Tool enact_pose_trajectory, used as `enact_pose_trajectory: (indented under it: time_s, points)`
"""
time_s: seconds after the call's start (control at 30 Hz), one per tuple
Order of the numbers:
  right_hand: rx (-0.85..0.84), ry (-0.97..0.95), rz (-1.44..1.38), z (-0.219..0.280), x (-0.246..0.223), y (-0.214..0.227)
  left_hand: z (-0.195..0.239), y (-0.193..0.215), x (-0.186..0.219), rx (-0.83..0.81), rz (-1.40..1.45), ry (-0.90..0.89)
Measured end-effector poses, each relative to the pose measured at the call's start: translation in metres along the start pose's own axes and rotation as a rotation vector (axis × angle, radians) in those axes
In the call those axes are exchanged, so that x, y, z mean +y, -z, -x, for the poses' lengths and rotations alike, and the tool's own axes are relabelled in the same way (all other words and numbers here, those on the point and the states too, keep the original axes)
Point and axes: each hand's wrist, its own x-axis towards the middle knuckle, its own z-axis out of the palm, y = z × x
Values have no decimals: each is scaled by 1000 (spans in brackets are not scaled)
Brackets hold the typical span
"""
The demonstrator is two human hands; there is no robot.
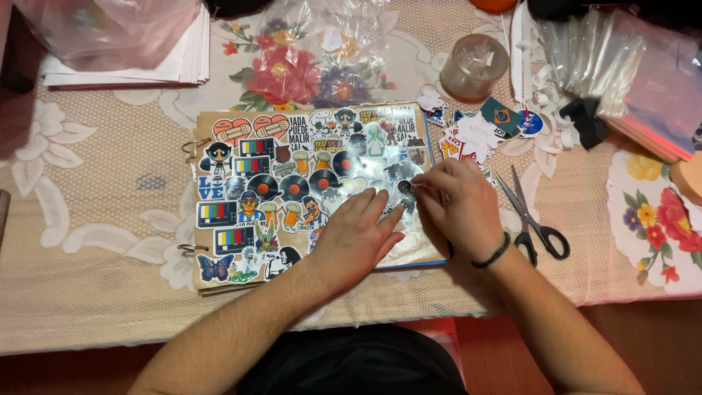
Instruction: The person removes stickers from a plastic bag and places them on a sticker-covered notebook. They use scissors to trim the edges of a sticker and apply clear tape over the stickers on the notebook.
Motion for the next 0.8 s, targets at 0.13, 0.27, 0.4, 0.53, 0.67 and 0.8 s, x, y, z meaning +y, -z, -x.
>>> enact_pose_trajectory:
  time_s: [0.13,0.27,0.4,0.53,0.67,0.8]
  points:
    - [-57,153,109,22,-12,15,-1,5,2,-7,11,-5]
    - [-55,202,140,25,-10,6,0,1,2,-4,-10,0]
    - [-59,221,98,24,-3,-3,0,1,3,-11,-19,3]
    - [-65,239,111,24,-3,-1,-1,7,4,7,8,-1]
    - [-69,235,180,33,-11,5,-3,30,16,87,398,86]
    - [-6,191,-129,64,-40,8,7,49,25,218,868,328]
